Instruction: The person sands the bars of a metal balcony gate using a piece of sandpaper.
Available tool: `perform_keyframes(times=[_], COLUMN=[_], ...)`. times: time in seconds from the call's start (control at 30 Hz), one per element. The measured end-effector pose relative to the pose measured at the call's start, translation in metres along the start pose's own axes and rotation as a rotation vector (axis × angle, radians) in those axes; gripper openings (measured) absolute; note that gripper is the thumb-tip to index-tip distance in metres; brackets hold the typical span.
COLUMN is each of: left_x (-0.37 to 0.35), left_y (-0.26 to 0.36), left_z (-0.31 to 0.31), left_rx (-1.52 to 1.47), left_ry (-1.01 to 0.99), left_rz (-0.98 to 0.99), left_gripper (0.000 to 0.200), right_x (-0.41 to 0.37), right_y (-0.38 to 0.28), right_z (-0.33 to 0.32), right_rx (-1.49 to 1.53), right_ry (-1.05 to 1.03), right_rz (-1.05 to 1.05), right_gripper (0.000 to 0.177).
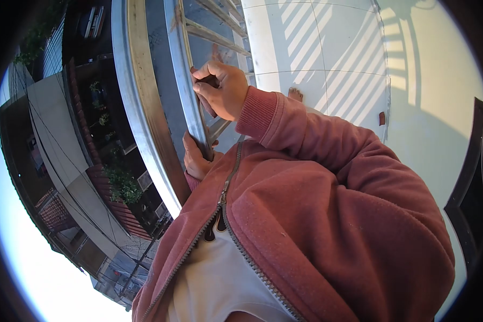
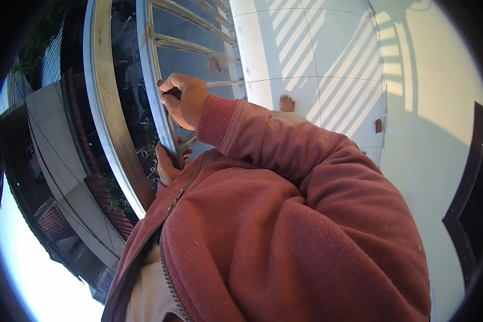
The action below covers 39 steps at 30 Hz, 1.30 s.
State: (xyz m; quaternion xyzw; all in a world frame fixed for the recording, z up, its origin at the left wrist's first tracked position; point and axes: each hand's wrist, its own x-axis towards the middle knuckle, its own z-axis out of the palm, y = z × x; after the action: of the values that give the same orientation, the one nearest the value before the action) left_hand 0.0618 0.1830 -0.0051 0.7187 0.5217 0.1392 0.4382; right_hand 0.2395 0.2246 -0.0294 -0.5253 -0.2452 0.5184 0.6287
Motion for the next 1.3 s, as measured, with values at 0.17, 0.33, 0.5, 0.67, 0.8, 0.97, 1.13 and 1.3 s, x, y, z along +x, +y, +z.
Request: perform_keyframes(times=[0.17, 0.33, 0.5, 0.67, 0.8, 0.97, 1.13, 1.3], left_x=[-0.010, -0.003, -0.007, -0.010, -0.002, -0.008, -0.006, -0.007], left_y=[-0.006, 0.001, 0.000, -0.003, -0.006, -0.008, -0.015, -0.012], left_z=[0.003, 0.007, 0.006, 0.011, 0.004, 0.005, 0.010, 0.001], left_rx=[0.030, 0.014, 0.074, 0.054, 0.011, 0.051, 0.050, 0.075], left_ry=[-0.003, 0.010, 0.016, 0.071, -0.005, 0.044, 0.043, 0.009], left_rz=[0.001, -0.048, 0.038, -0.010, 0.021, -0.004, 0.020, 0.207], left_gripper=[0.065, 0.064, 0.065, 0.065, 0.061, 0.063, 0.061, 0.056], right_x=[0.014, 0.009, 0.007, 0.015, 0.014, 0.013, 0.018, -0.018], right_y=[-0.021, 0.002, -0.003, -0.021, -0.005, -0.031, -0.033, -0.009], right_z=[-0.006, -0.001, -0.002, -0.008, -0.007, -0.011, -0.007, -0.031], right_rx=[0.008, -0.152, -0.058, 0.048, -0.137, -0.125, -0.242, -0.247], right_ry=[0.038, 0.074, 0.016, -0.012, 0.026, -0.024, 0.040, -0.163], right_rz=[0.082, -0.419, -0.149, 0.026, -0.218, 0.019, -0.187, -0.027], right_gripper=[0.011, 0.009, 0.013, 0.017, 0.016, 0.017, 0.046, 0.054])
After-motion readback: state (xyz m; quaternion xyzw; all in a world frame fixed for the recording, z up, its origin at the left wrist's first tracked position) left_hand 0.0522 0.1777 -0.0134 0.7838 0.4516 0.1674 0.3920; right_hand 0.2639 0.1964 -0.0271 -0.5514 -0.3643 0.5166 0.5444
